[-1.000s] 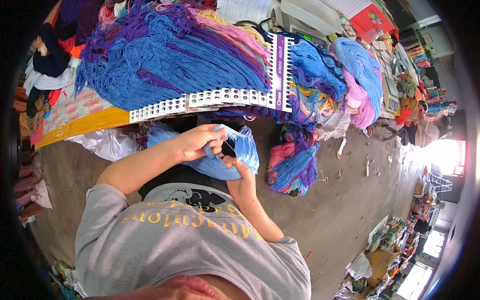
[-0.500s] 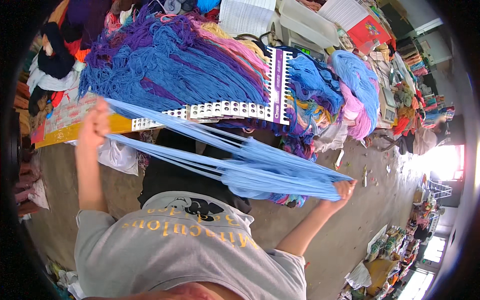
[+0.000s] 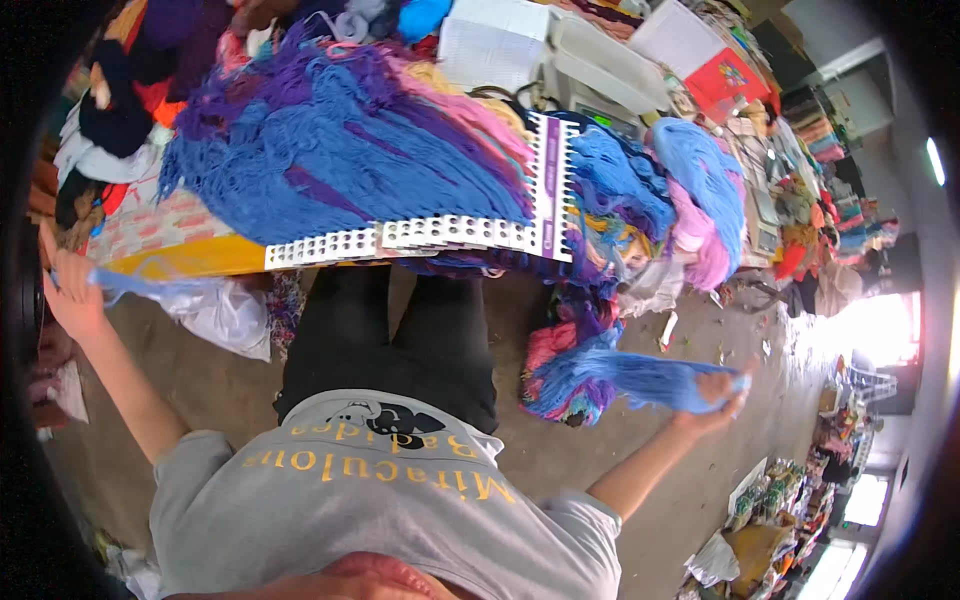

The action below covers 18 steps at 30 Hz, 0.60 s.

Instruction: Sorting, measuring, and cutting bundles of colored yarn at a textile production station.

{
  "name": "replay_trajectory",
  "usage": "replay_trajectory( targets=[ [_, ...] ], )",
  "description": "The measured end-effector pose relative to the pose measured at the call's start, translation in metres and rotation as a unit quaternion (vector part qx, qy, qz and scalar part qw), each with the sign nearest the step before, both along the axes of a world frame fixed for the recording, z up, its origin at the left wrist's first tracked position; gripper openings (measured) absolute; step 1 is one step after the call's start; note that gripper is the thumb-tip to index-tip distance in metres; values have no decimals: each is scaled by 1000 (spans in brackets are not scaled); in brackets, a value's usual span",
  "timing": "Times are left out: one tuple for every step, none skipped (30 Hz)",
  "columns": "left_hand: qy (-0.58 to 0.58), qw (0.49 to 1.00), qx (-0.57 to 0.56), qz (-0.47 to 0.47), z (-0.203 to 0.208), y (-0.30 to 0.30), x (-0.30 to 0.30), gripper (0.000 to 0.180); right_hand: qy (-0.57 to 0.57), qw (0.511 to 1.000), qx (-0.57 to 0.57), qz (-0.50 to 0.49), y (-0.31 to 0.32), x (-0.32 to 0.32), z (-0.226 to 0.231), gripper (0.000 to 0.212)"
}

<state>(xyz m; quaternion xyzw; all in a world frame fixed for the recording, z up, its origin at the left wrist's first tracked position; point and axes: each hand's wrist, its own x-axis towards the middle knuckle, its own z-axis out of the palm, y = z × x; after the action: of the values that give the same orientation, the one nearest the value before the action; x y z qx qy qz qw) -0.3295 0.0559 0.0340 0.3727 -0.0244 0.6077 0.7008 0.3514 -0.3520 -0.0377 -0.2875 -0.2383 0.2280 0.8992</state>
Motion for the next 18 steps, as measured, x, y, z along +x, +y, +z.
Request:
replay_trajectory(
  targets=[
    [8, 998, 34, -46, -3, 2, -9, 49, -5, 999, -11, 39, 22, -19, -7, 63],
    [57, 996, -48, 54, -25, -5, 2, 42, -46, 997, -34, 49, 40, -39, -9, 66],
    [3, 988, -156, 21, -46, -13, 38, 30, -92, 992, -62, 55, 56, -61, -12, 69],
    [3, 975, -209, -78, -63, -25, 73, 28, -100, 989, -104, 20, 74, -84, -15, 70],
    [154, 961, -215, -82, -81, -32, 104, 37, -106, 983, -147, -12, 91, -105, -16, 70],
    [249, 953, 2, -170, -54, -53, 178, 41, -201, 960, -194, 17, 105, -117, -20, 76],
    [306, 925, -20, -222, -66, -67, 208, 39, -195, 933, -299, 48, 119, -121, -22, 76],
    [467, 858, 114, -182, -63, -83, 244, 44, -353, 863, -360, -30, 137, -148, -22, 71],
    [460, 853, 90, -231, -68, -101, 273, 57, -521, 777, -351, -42, 146, -167, -7, 69],
    [474, 827, 152, -263, -67, -111, 293, 61, -652, 688, -303, -97, 152, -173, -12, 80],
    [459, 824, 233, -238, -78, -122, 311, 65, -672, 663, -318, -93, 158, -188, -2, 83],
    [459, 815, 249, -253, -82, -132, 327, 67, -707, 618, -329, -102, 163, -196, 5, 82],
    [406, 828, 315, -224, -106, -142, 342, 67, -709, 606, -350, -86, 169, -204, 11, 80],
    [396, 839, 302, -218, -112, -149, 350, 62, -709, 594, -370, -87, 171, -208, 16, 80],
    [387, 850, 288, -211, -110, -154, 353, 57, -709, 582, -389, -87, 174, -210, 18, 80],
    [419, 832, 274, -239, -109, -151, 356, 52, -687, 620, -370, -79, 173, -206, 12, 79],
    [451, 812, 258, -267, -106, -147, 357, 47, -659, 649, -376, -57, 171, -205, 8, 81],
    [423, 842, 181, -283, -106, -147, 360, 39, -583, 728, -361, -3, 166, -203, 2, 80]
  ],
)
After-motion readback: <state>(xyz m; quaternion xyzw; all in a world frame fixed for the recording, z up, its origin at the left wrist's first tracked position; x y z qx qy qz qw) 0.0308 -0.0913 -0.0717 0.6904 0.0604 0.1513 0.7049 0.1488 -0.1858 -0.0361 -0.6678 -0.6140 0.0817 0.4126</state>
